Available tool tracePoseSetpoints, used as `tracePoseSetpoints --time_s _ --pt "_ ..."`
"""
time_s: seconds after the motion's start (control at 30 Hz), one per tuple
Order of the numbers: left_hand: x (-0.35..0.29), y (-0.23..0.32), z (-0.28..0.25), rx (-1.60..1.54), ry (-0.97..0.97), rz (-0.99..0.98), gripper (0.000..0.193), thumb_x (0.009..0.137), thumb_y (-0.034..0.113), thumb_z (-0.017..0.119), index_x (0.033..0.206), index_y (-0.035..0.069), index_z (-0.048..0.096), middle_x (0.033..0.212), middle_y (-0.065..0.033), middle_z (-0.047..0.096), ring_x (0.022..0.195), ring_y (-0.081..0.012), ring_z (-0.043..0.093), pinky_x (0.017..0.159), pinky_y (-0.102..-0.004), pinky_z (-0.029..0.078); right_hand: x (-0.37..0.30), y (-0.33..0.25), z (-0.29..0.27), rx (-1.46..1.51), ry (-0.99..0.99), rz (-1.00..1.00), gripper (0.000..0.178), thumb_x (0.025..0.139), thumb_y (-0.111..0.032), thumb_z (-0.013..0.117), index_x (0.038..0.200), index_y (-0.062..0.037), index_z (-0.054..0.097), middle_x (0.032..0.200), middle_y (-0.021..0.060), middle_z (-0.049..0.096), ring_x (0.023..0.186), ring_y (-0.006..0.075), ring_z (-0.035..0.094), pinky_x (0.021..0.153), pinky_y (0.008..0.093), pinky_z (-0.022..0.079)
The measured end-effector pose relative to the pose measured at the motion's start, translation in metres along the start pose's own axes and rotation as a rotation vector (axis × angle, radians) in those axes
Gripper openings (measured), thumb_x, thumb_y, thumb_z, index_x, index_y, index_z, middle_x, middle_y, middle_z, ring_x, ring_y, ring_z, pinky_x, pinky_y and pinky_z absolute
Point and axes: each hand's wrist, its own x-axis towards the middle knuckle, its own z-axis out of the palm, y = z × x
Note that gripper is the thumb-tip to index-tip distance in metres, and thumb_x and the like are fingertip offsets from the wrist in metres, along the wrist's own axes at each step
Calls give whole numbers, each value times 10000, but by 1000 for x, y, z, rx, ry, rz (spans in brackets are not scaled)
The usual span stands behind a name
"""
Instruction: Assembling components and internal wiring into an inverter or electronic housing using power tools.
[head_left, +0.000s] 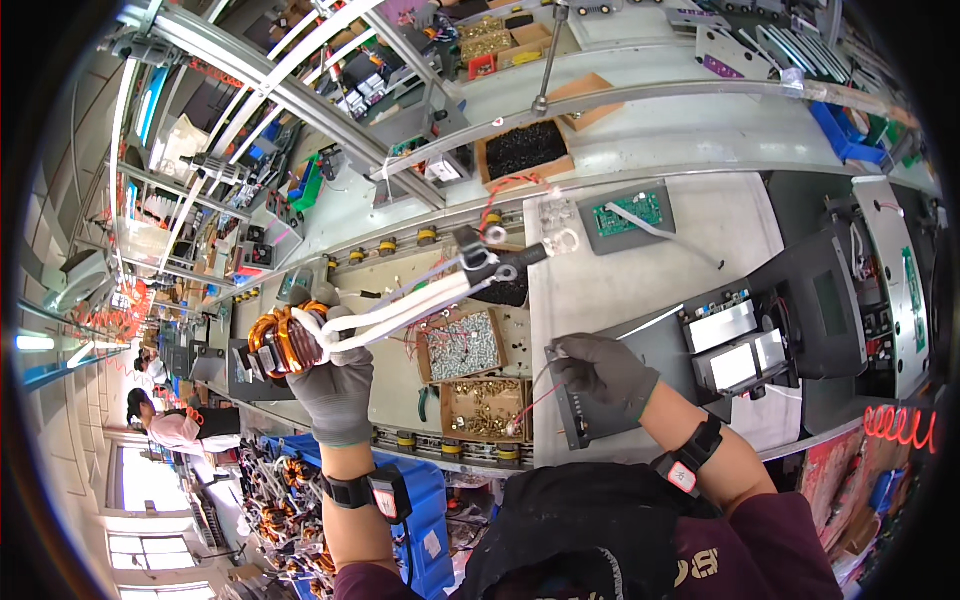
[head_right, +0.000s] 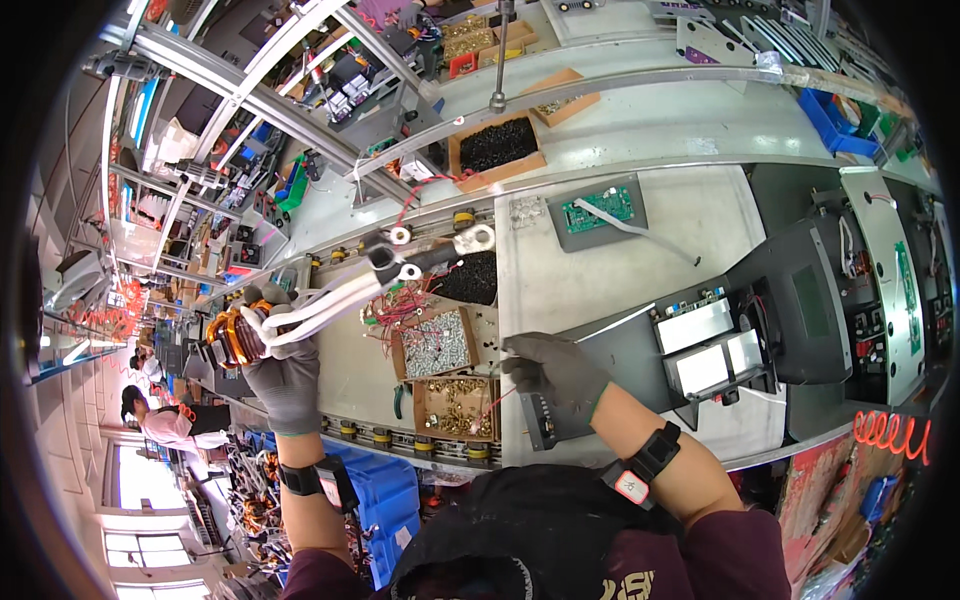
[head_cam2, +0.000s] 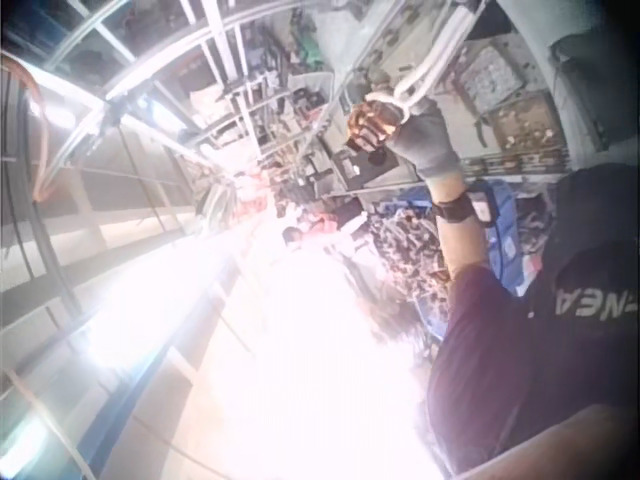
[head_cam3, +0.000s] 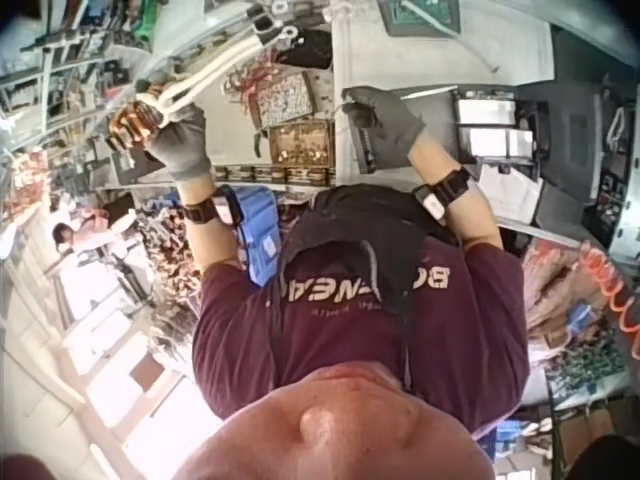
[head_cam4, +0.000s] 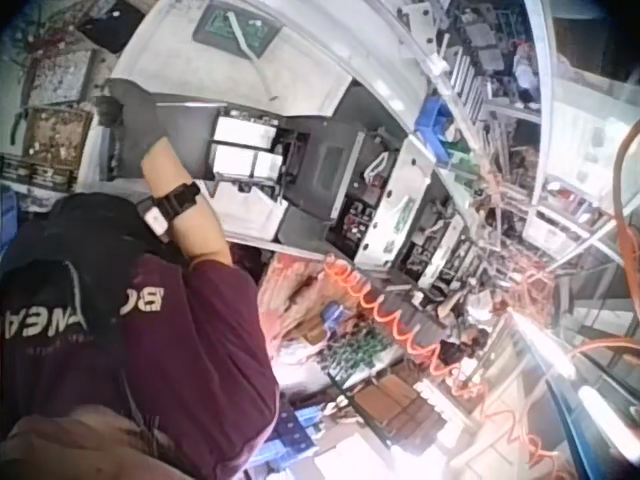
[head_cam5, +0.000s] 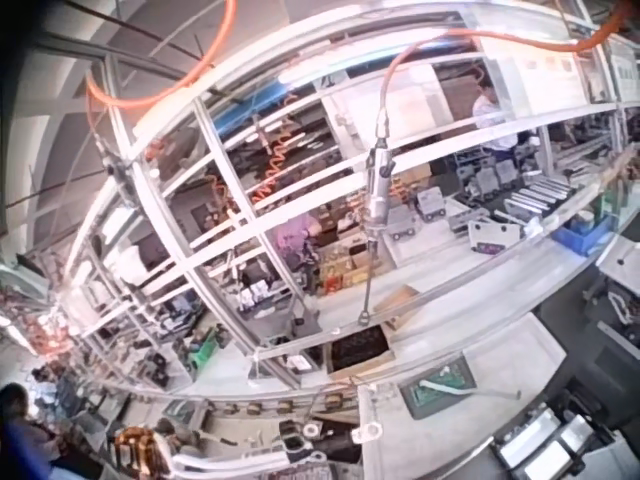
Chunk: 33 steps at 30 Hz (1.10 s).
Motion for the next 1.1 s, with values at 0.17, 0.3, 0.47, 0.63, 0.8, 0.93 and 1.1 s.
tracePoseSetpoints --time_s 0.17,0.3,0.47,0.63,0.8,0.93,1.1 --pt "3 8 -31 167 -91 -108 517 911 315 546 1339 73 389 1285 -212 493 1080 -313 588 768 -444 590 -13 -36 46 152 -177 -218 226 918 -174 539 1074 -18 585 804 72 645 616 117 620 543 227 518" --pt "6 19 -52 166 -64 -134 551 907 371 542 1343 77 378 1281 -207 496 1146 -287 546 769 -445 589 -12 -46 50 237 -211 -262 220 924 -190 535 1048 -20 597 788 52 635 620 95 613 564 209 523" --pt "10 33 -66 231 -57 -123 580 902 388 552 1355 86 352 1266 -195 504 1140 -259 551 800 -460 577 -6 -40 60 212 -193 -231 244 935 -239 521 1050 -40 604 772 31 624 591 70 578 531 193 492" --pt "11 48 -75 343 26 -140 598 883 397 582 1348 95 358 1253 -173 519 1082 -249 587 781 -458 581 1 -41 53 193 -147 -147 273 946 -267 499 1036 -39 618 776 92 642 577 83 563 492 215 455" --pt "10 63 -89 578 -50 -223 561 915 290 551 1380 70 328 1296 -165 494 1134 -279 553 808 -438 570 -16 -45 70 -69 -71 -292 255 930 -228 533 1072 -24 589 779 84 630 573 92 564 467 224 455" --pt "3 74 -96 702 101 -502 869 707 248 675 1422 22 236 1338 -224 428 1191 -398 477 854 -499 537 -20 -59 80 -356 57 -650 240 909 -154 542 1085 7 558 765 63 600 591 92 559 517 221 478" --pt "-6 75 -116 166 50 -630 938 609 124 623 1426 -17 184 1367 -283 364 1260 -508 354 938 -628 432 -11 -59 85 -501 47 -852 242 906 -132 537 1103 6 552 755 56 585 598 84 543 541 231 476"
